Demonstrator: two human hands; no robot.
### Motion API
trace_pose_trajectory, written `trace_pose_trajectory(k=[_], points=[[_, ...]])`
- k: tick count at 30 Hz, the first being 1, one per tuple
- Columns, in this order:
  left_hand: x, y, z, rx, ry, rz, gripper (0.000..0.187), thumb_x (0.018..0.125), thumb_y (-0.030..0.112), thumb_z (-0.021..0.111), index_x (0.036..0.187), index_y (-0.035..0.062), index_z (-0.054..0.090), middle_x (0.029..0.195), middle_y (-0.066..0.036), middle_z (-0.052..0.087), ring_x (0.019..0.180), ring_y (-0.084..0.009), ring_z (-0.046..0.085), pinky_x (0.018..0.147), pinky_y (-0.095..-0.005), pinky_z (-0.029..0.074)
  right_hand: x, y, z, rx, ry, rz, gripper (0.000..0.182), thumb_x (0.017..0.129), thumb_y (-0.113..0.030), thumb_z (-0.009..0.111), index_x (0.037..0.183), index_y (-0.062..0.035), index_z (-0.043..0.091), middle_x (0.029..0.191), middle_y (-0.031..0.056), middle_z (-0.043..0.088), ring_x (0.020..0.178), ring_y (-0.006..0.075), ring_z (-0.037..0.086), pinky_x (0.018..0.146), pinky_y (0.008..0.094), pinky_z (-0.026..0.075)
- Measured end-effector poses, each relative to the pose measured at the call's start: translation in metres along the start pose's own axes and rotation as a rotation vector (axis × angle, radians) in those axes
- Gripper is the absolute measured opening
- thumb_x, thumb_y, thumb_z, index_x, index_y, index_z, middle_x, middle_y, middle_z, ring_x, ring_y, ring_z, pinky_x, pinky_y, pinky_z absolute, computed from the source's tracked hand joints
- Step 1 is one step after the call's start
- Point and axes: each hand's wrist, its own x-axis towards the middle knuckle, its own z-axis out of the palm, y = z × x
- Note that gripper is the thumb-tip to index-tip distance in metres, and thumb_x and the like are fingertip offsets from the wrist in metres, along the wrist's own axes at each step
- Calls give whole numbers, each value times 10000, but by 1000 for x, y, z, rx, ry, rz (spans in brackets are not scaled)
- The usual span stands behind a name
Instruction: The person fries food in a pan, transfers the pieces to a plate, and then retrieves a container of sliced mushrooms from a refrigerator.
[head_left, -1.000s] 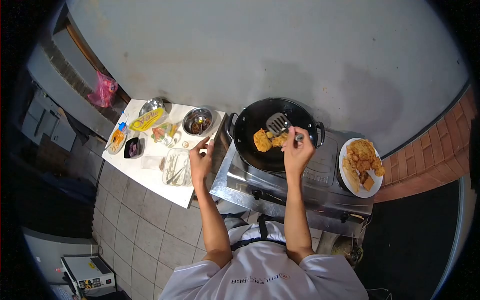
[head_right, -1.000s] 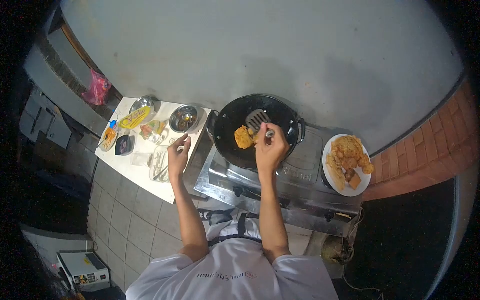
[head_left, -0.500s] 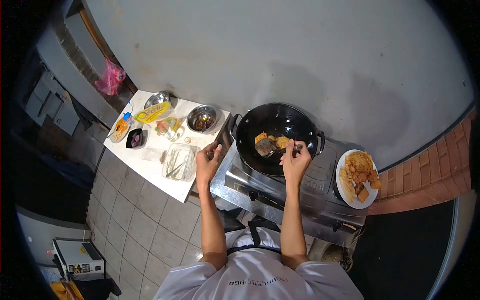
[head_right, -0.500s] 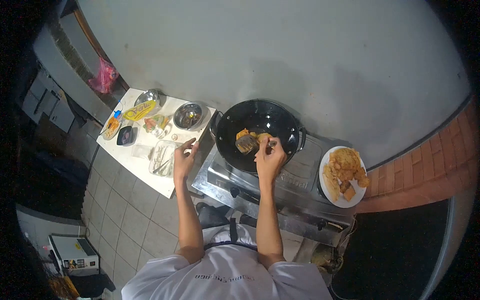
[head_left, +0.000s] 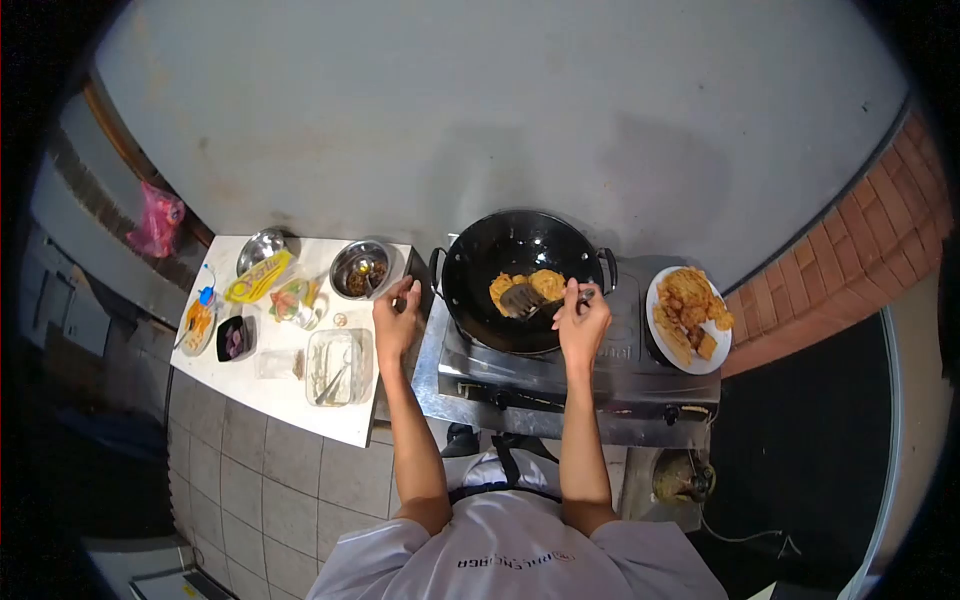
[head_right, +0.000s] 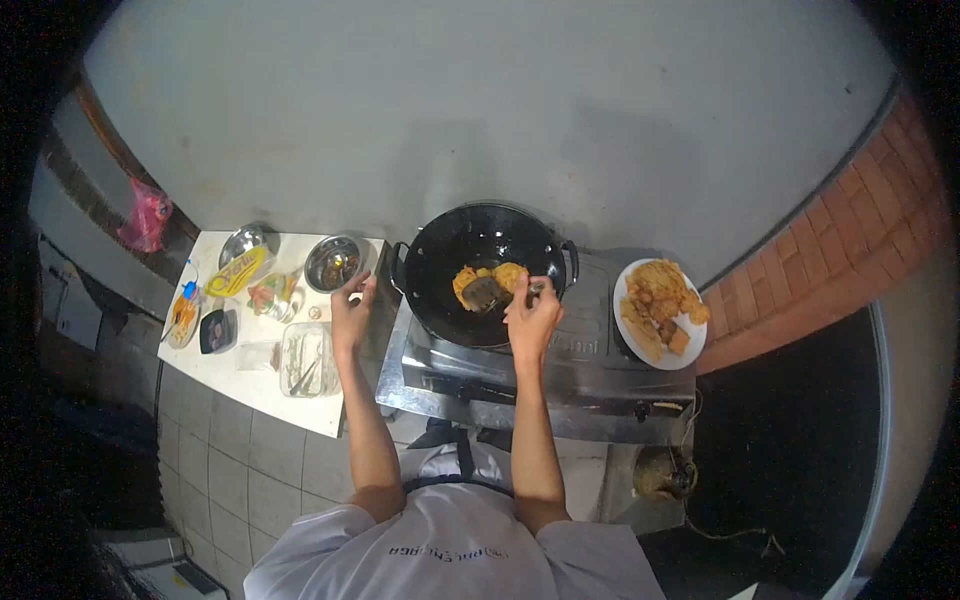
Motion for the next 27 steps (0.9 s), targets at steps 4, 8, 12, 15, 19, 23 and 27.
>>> trace_pose_trajectory(k=[4, 8, 12, 15, 19, 23, 27], points=[[25, -12, 1, 39, -89, 65, 394, 854, 287, 612, 1091, -27, 611, 885, -123, 641, 806, -167, 576, 734, -315, 454, 1, 0, 2, 67, 91, -1, 254, 897, -189, 562, 779, 33, 523, 515, 62, 520, 413, 101, 531, 349, 239, 411], [38, -17, 0, 36, -77, 111, 372, 843, 228, 624, 1061, -72, 604, 763, -107, 628, 668, -120, 558, 627, -268, 456, -9, -2, 12, 9, 131, 1, 254, 905, -198, 549, 785, 25, 526, 542, 48, 528, 425, 96, 531, 349, 240, 417], [49, -41, 5, -16, -144, 176, 376, 844, 229, 619, 1066, -73, 601, 786, -127, 642, 712, -140, 575, 679, -273, 466, -26, -6, 23, 63, 123, 3, 257, 928, -187, 498, 794, 31, 522, 609, 72, 558, 468, 97, 554, 368, 231, 444], [53, -35, 5, -8, -162, 149, 369, 845, 222, 613, 1066, -74, 601, 797, -127, 645, 710, -135, 574, 677, -269, 464, -38, -2, 27, -45, 112, 46, 252, 928, -191, 497, 814, 33, 520, 639, 81, 572, 463, 99, 552, 375, 228, 449], [53, -37, 5, -34, -190, 193, 352, 845, 206, 611, 1055, -76, 604, 753, -88, 630, 651, -97, 529, 626, -246, 447, -51, 10, 29, -21, 172, 9, 224, 932, -177, 487, 816, 13, 511, 637, 63, 571, 463, 94, 548, 377, 232, 436], [53, -34, 1, -6, -294, 103, 352, 877, 230, 590, 1087, -53, 600, 970, -142, 648, 879, -148, 591, 802, -302, 472, -55, 12, 25, -177, 145, 39, 206, 926, -158, 498, 816, 16, 514, 658, 70, 585, 501, 119, 551, 456, 262, 423], [54, -35, 1, -86, -326, 85, 360, 878, 227, 592, 1104, -52, 588, 978, -136, 643, 896, -152, 581, 811, -306, 467, -49, 25, 27, -241, 213, -71, 200, 918, -147, 506, 814, 23, 521, 667, 85, 592, 557, 149, 565, 524, 294, 433]])
